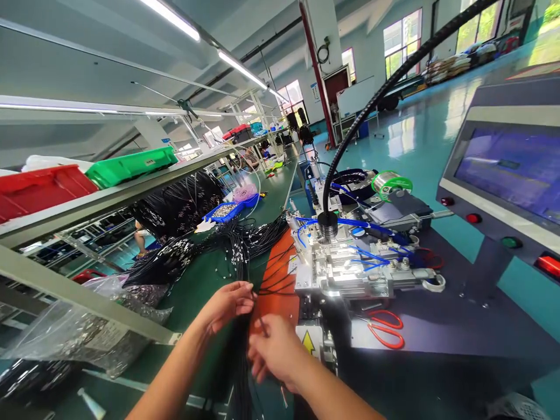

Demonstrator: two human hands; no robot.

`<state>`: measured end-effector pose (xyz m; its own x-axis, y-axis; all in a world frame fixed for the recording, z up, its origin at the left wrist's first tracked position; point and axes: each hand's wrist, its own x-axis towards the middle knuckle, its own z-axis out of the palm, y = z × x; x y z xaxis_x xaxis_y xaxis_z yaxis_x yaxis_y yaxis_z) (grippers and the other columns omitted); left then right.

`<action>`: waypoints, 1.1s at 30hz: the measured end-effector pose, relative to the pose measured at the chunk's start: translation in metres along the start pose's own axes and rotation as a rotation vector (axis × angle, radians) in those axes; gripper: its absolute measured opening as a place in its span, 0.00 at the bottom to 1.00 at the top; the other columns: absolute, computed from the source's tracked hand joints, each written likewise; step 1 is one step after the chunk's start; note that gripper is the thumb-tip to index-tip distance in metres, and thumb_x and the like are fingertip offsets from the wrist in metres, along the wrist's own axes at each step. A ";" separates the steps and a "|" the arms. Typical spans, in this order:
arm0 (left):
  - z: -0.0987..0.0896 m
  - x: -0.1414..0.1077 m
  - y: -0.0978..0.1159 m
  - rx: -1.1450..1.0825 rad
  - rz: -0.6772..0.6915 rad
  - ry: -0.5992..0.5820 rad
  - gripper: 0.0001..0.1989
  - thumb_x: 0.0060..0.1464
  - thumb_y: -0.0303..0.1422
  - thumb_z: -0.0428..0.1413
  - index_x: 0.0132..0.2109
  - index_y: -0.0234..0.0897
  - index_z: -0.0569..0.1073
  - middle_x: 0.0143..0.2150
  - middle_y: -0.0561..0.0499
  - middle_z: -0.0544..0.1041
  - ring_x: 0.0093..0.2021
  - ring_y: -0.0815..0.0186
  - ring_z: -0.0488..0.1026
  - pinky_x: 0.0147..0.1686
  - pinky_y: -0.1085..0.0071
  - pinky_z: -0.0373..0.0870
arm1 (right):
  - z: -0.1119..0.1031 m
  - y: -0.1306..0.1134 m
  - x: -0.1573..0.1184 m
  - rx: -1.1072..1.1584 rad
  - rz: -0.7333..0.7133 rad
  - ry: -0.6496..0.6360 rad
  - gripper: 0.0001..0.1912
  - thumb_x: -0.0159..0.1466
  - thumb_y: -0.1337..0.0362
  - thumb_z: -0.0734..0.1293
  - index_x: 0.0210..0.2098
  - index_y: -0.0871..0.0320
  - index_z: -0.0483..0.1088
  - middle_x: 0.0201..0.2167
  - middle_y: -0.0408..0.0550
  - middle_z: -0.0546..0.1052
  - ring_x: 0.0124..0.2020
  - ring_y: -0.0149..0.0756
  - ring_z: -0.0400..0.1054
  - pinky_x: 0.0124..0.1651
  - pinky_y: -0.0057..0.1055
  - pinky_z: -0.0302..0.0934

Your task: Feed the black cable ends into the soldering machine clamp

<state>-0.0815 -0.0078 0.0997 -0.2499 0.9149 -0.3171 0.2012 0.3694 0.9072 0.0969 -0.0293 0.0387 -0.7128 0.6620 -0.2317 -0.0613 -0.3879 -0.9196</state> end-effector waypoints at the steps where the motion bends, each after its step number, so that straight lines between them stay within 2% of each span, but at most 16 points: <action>1: 0.004 -0.002 -0.002 0.034 0.057 0.004 0.12 0.58 0.38 0.60 0.41 0.33 0.70 0.31 0.48 0.76 0.26 0.68 0.75 0.30 0.70 0.75 | -0.008 0.001 -0.005 0.017 0.009 0.021 0.15 0.65 0.61 0.63 0.49 0.61 0.63 0.27 0.40 0.71 0.16 0.26 0.66 0.16 0.22 0.61; 3: 0.009 -0.007 -0.004 0.153 0.187 0.022 0.11 0.60 0.36 0.57 0.47 0.35 0.70 0.36 0.46 0.77 0.32 0.63 0.77 0.37 0.63 0.77 | -0.025 0.000 -0.015 0.045 0.014 0.066 0.18 0.64 0.61 0.63 0.51 0.61 0.62 0.29 0.40 0.70 0.15 0.26 0.65 0.14 0.22 0.60; 5: 0.013 -0.014 -0.002 0.249 0.320 -0.013 0.11 0.59 0.32 0.56 0.49 0.37 0.71 0.45 0.44 0.77 0.45 0.59 0.77 0.51 0.57 0.73 | -0.041 -0.004 -0.026 0.065 0.008 0.106 0.21 0.62 0.60 0.65 0.53 0.60 0.62 0.32 0.42 0.70 0.17 0.26 0.67 0.14 0.23 0.62; 7: 0.020 -0.018 0.002 0.378 0.498 -0.183 0.13 0.56 0.27 0.57 0.49 0.39 0.74 0.54 0.44 0.74 0.59 0.56 0.69 0.64 0.56 0.60 | -0.051 -0.010 -0.037 0.072 -0.011 0.123 0.19 0.61 0.61 0.66 0.51 0.60 0.65 0.33 0.42 0.70 0.19 0.27 0.69 0.16 0.24 0.64; 8: 0.025 -0.017 0.003 0.550 0.695 -0.356 0.17 0.57 0.26 0.55 0.54 0.40 0.73 0.59 0.44 0.72 0.63 0.55 0.65 0.66 0.54 0.55 | -0.054 -0.012 -0.043 0.063 -0.028 0.105 0.17 0.62 0.61 0.66 0.49 0.60 0.67 0.33 0.42 0.71 0.20 0.27 0.69 0.17 0.24 0.64; 9: 0.031 -0.015 0.003 0.688 0.869 -0.497 0.20 0.59 0.24 0.53 0.58 0.39 0.71 0.60 0.43 0.72 0.63 0.55 0.64 0.66 0.53 0.54 | -0.057 -0.013 -0.048 0.048 -0.042 0.085 0.15 0.63 0.60 0.66 0.47 0.60 0.69 0.31 0.42 0.72 0.20 0.27 0.68 0.17 0.23 0.63; 10: 0.037 -0.011 0.002 0.772 0.988 -0.573 0.20 0.61 0.24 0.51 0.60 0.38 0.68 0.59 0.42 0.73 0.61 0.55 0.65 0.65 0.54 0.58 | -0.060 -0.012 -0.052 0.028 -0.050 0.078 0.14 0.65 0.59 0.66 0.47 0.59 0.70 0.30 0.42 0.72 0.19 0.26 0.67 0.18 0.22 0.62; 12: 0.050 0.001 -0.005 0.841 1.107 -0.601 0.15 0.66 0.26 0.48 0.57 0.35 0.69 0.49 0.42 0.77 0.51 0.59 0.72 0.54 0.60 0.69 | -0.065 -0.006 -0.060 0.001 -0.058 0.168 0.17 0.65 0.57 0.67 0.50 0.58 0.70 0.30 0.42 0.74 0.20 0.25 0.66 0.20 0.22 0.62; 14: 0.060 0.014 -0.014 0.837 1.137 -0.588 0.11 0.68 0.27 0.46 0.52 0.35 0.70 0.43 0.45 0.78 0.43 0.62 0.74 0.45 0.66 0.72 | -0.071 0.004 -0.066 -0.028 -0.058 0.365 0.19 0.64 0.56 0.69 0.51 0.58 0.70 0.28 0.41 0.75 0.21 0.26 0.66 0.23 0.23 0.63; 16: 0.066 0.023 -0.024 0.801 1.134 -0.566 0.11 0.68 0.26 0.46 0.50 0.36 0.71 0.42 0.46 0.78 0.41 0.63 0.75 0.42 0.69 0.72 | -0.076 0.012 -0.068 -0.078 -0.069 0.540 0.19 0.64 0.55 0.69 0.49 0.60 0.71 0.24 0.41 0.74 0.22 0.28 0.67 0.26 0.25 0.63; 18: 0.070 0.026 -0.032 0.754 1.110 -0.546 0.10 0.68 0.28 0.47 0.50 0.36 0.71 0.43 0.46 0.77 0.42 0.62 0.75 0.41 0.69 0.72 | -0.077 0.015 -0.066 -0.137 -0.080 0.636 0.17 0.64 0.53 0.69 0.45 0.61 0.72 0.22 0.41 0.74 0.22 0.29 0.67 0.27 0.26 0.64; 22: 0.080 0.024 -0.041 0.679 1.051 -0.554 0.08 0.68 0.32 0.49 0.47 0.37 0.72 0.37 0.48 0.76 0.37 0.63 0.74 0.37 0.71 0.71 | -0.074 0.010 -0.055 -0.257 -0.050 0.659 0.15 0.65 0.54 0.68 0.42 0.60 0.74 0.25 0.43 0.75 0.26 0.32 0.70 0.31 0.28 0.65; 25: 0.086 0.026 -0.048 0.627 1.019 -0.528 0.07 0.67 0.30 0.49 0.46 0.37 0.72 0.37 0.48 0.75 0.36 0.64 0.73 0.34 0.72 0.69 | -0.079 0.010 -0.055 -0.290 -0.083 0.701 0.16 0.64 0.56 0.69 0.48 0.57 0.73 0.36 0.47 0.78 0.30 0.32 0.70 0.33 0.28 0.67; 27: 0.088 0.028 -0.053 0.611 0.984 -0.488 0.08 0.67 0.29 0.48 0.45 0.37 0.72 0.37 0.48 0.75 0.36 0.64 0.73 0.35 0.72 0.69 | -0.086 0.014 -0.060 -0.324 -0.096 0.753 0.20 0.62 0.58 0.70 0.52 0.56 0.71 0.41 0.48 0.78 0.28 0.30 0.69 0.32 0.28 0.67; 33: 0.090 0.031 -0.059 0.611 0.869 -0.489 0.06 0.68 0.34 0.49 0.44 0.39 0.69 0.33 0.52 0.76 0.32 0.67 0.74 0.32 0.73 0.67 | -0.099 0.034 -0.072 -0.446 -0.098 0.815 0.16 0.64 0.56 0.69 0.49 0.55 0.73 0.36 0.48 0.78 0.29 0.33 0.71 0.33 0.30 0.69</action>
<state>-0.0161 0.0139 0.0118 0.5600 0.8146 0.1512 0.5809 -0.5162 0.6294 0.2153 -0.0263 -0.0072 0.0020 0.9898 -0.1423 0.2993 -0.1364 -0.9444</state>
